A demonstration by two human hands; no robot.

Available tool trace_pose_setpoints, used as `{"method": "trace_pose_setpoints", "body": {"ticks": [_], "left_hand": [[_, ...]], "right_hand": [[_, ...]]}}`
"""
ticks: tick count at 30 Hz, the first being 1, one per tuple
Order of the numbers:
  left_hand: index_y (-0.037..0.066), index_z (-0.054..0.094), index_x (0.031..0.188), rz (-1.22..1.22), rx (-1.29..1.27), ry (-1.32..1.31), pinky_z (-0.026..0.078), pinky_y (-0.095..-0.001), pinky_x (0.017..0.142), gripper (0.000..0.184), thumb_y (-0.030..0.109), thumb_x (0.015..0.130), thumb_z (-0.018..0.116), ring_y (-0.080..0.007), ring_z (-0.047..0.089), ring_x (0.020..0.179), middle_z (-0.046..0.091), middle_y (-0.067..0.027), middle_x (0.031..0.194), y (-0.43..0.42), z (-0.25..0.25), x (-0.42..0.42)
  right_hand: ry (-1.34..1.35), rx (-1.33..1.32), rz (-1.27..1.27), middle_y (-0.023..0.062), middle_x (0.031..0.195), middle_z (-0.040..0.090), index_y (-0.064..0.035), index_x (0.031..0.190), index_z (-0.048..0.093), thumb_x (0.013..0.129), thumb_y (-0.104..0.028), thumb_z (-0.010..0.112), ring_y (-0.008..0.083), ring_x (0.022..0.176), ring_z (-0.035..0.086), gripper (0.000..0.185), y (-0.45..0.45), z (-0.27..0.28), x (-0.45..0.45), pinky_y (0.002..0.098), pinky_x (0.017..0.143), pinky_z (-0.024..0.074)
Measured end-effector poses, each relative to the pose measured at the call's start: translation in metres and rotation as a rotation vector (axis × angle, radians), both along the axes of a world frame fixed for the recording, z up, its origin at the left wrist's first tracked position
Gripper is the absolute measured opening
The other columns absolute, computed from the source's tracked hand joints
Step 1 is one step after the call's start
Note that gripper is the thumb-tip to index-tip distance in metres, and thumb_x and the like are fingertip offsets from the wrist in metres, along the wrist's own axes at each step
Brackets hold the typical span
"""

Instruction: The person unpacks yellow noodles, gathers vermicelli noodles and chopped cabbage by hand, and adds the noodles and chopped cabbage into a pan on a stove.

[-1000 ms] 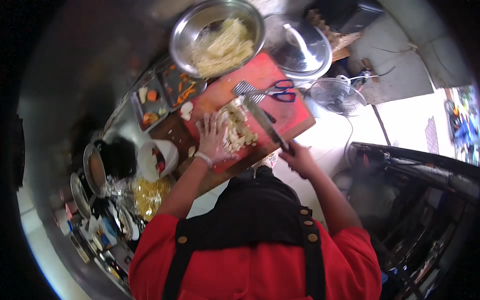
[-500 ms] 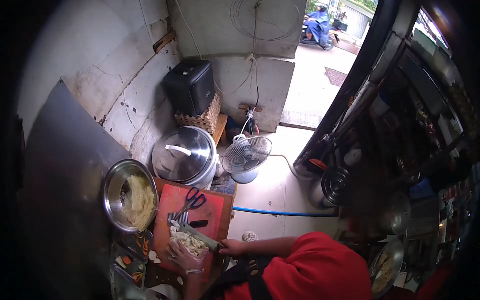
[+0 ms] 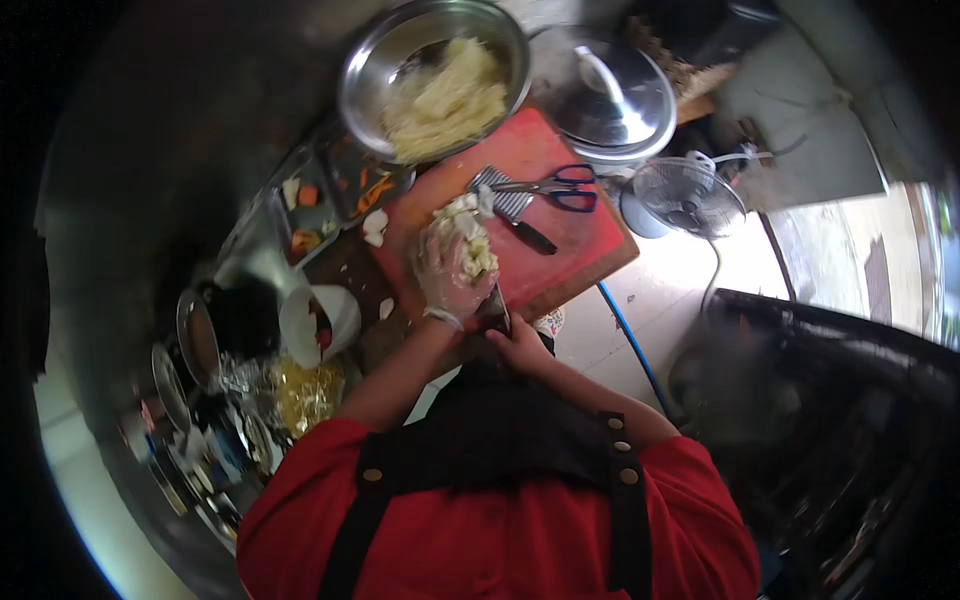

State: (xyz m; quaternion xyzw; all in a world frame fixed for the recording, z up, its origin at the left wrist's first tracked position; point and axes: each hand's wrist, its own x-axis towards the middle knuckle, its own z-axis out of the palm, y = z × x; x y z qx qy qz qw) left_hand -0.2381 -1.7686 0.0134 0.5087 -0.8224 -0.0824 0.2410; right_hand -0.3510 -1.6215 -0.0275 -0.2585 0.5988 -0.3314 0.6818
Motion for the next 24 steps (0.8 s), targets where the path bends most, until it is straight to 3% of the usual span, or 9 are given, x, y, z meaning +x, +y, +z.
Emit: {"method": "trace_pose_setpoints", "body": {"ticks": [6,15,19,21,24], "left_hand": [[0.011,0.055,0.120,0.032,-0.011,0.163,0.023,-0.0608,0.103,0.063,0.049,0.072,0.067,-0.0421,0.034,0.127,0.040,-0.0200,0.134,-0.007,-0.018,0.005],[0.009,0.058,0.115,0.082,-0.094,0.344,0.034,-0.0532,0.099,0.052,0.037,0.073,0.070,-0.0429,0.041,0.119,0.044,-0.0207,0.127,-0.006,-0.026,0.008],[0.009,0.058,0.115,0.119,-0.155,0.329,0.035,-0.0535,0.097,0.052,0.036,0.073,0.070,-0.0425,0.042,0.118,0.045,-0.0201,0.127,-0.010,-0.008,0.003],[0.010,0.058,0.116,0.109,-0.209,0.355,0.036,-0.0528,0.096,0.052,0.034,0.072,0.071,-0.0420,0.043,0.117,0.046,-0.0193,0.127,-0.013,0.005,-0.001],[0.011,0.057,0.117,0.119,-0.252,0.331,0.037,-0.0527,0.095,0.053,0.032,0.071,0.072,-0.0411,0.044,0.117,0.047,-0.0183,0.127,-0.018,0.018,-0.003]], "right_hand": [[-0.139,-0.001,-0.004,0.0032,0.067,0.054,-0.0056,0.113,0.045,0.088,-0.018,0.066,0.0124,0.048,0.052,0.035,-0.012,0.016,0.002,0.0287,0.042,0.0420],[-0.107,-0.064,0.120,0.0040,0.069,0.057,-0.0041,0.115,0.049,0.085,-0.019,0.070,0.0116,0.049,0.053,0.040,-0.017,0.010,-0.008,0.0279,0.044,0.0434],[-0.072,-0.107,0.176,0.0046,0.070,0.057,-0.0028,0.115,0.049,0.084,-0.018,0.071,0.0118,0.051,0.053,0.041,-0.026,0.011,-0.017,0.0281,0.045,0.0442],[0.069,-0.299,0.198,0.0044,0.070,0.057,-0.0017,0.113,0.049,0.083,-0.017,0.071,0.0119,0.053,0.054,0.040,-0.031,0.005,-0.023,0.0281,0.048,0.0449],[0.052,-0.212,0.175,0.0035,0.068,0.055,-0.0015,0.108,0.049,0.083,-0.015,0.071,0.0114,0.053,0.053,0.036,-0.039,0.029,-0.025,0.0280,0.048,0.0443]]}}
